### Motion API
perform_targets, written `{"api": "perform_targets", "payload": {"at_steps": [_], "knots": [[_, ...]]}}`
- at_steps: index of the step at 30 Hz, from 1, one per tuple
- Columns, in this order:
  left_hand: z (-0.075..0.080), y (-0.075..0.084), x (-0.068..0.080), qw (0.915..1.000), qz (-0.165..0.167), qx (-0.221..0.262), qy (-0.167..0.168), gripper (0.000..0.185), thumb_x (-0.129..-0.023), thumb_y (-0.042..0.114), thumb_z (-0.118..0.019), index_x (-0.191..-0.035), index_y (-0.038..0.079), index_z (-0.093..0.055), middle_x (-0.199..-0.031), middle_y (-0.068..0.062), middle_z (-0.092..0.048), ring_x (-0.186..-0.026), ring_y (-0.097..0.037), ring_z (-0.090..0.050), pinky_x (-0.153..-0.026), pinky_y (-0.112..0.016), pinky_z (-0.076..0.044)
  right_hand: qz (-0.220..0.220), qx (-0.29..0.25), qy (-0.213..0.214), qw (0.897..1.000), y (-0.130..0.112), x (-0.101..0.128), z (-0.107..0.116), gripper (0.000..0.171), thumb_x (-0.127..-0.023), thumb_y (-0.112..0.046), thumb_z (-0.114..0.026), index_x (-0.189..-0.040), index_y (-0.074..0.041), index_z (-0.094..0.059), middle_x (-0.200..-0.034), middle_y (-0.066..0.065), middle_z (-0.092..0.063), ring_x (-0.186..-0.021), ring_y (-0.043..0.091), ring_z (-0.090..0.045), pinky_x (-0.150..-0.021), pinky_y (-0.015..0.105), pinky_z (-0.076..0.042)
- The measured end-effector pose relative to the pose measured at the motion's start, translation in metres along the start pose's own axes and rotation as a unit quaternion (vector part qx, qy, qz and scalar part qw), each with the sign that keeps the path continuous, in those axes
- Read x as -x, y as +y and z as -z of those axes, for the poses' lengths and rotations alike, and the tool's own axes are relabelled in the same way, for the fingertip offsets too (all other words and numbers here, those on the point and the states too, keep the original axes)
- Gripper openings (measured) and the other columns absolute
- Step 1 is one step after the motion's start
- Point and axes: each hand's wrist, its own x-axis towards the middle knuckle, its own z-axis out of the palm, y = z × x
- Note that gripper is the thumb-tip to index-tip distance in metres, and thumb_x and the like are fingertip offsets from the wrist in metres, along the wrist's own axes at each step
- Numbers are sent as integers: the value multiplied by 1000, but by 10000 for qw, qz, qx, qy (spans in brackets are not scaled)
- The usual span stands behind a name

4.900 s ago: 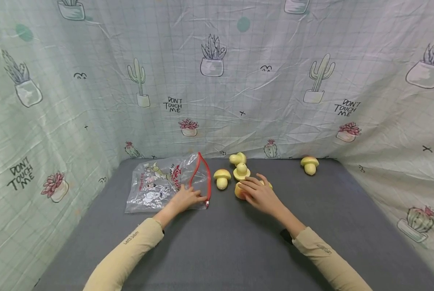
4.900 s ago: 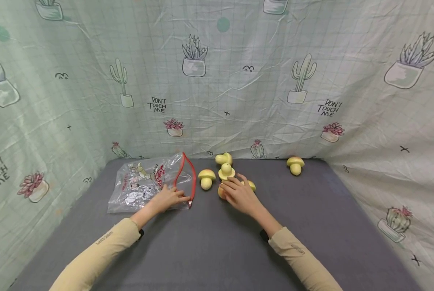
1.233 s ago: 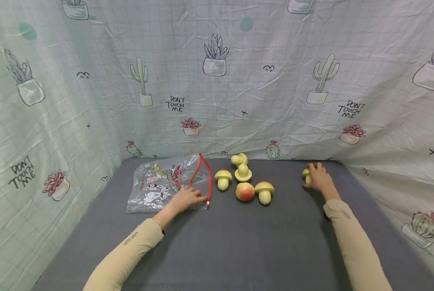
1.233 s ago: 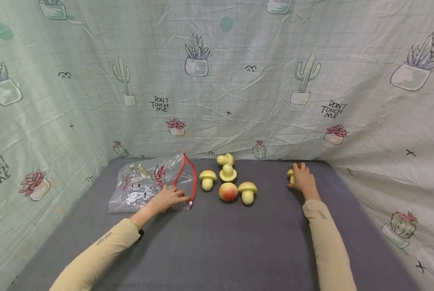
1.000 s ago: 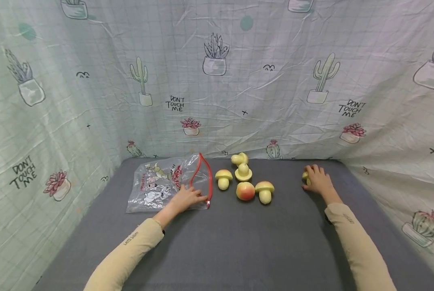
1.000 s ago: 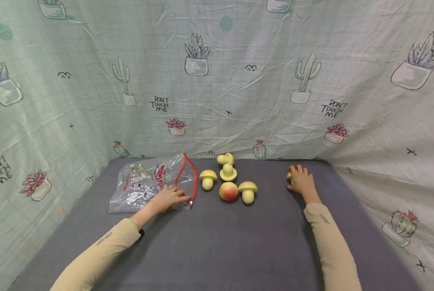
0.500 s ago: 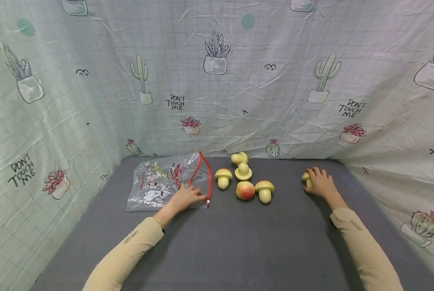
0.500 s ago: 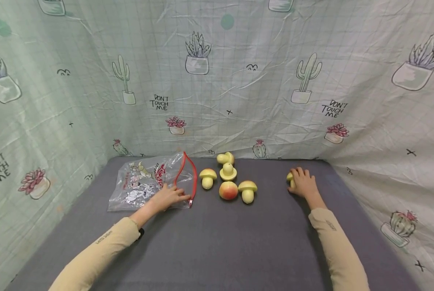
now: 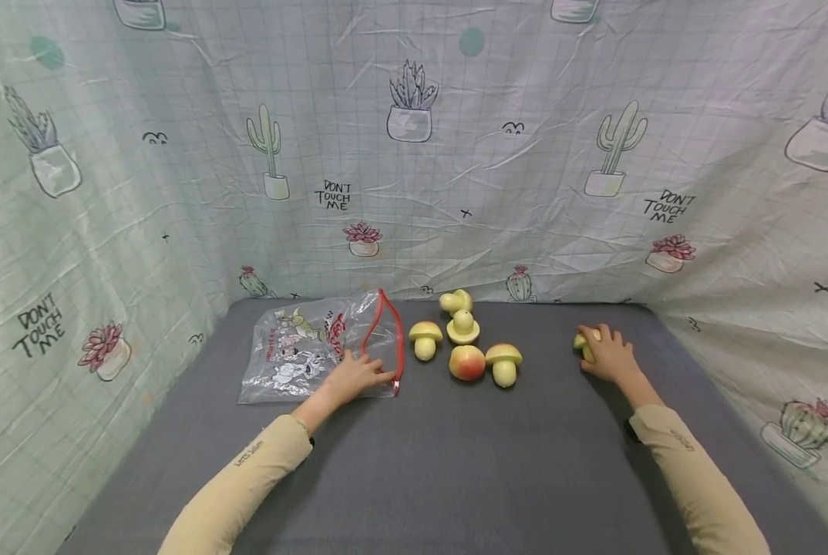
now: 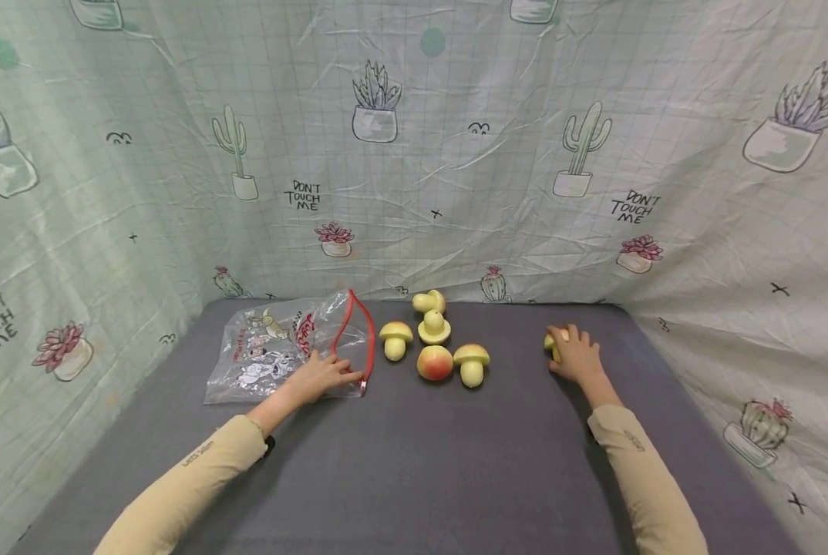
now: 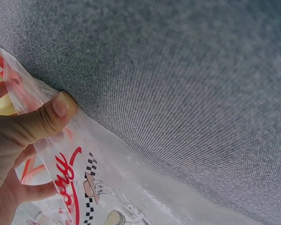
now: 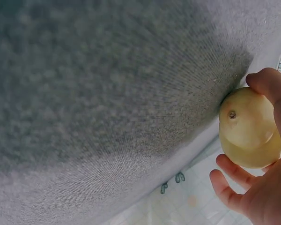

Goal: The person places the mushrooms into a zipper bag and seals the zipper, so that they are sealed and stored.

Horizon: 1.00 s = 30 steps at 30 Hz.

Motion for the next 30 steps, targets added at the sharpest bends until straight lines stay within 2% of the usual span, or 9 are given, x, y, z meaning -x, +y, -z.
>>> {"api": "perform_targets", "payload": {"at_steps": [11,23,30], "knots": [[-2,0,-1,9998,-22,-17,-187,40,-80,15,-40,-112,35,-55,-97,3,-57,-81,-19,-57,-64,-43,-49,166,-11,262,9995,-5,7,4,73,-74,-25,-67,-131,0,-29,-125,28,-35,-103,47,-39,-70,58,-36],[-2,0,-2,9999,-64,-6,-95,40,-78,15,-43,-111,34,-56,-96,3,-58,-79,-19,-56,-63,-43,-48,575,-144,790,9951,-12,18,5,71,-71,-27,-70,-127,-2,-35,-120,27,-39,-100,44,-43,-67,56,-37],[0,0,-2,9999,-59,21,-135,41,-78,14,-44,-112,34,-56,-97,2,-58,-80,-19,-57,-64,-43,-48,770,-293,1077,9908,-25,25,8,70,-70,-27,-71,-127,-4,-38,-117,26,-41,-97,42,-45,-66,53,-37]]}}
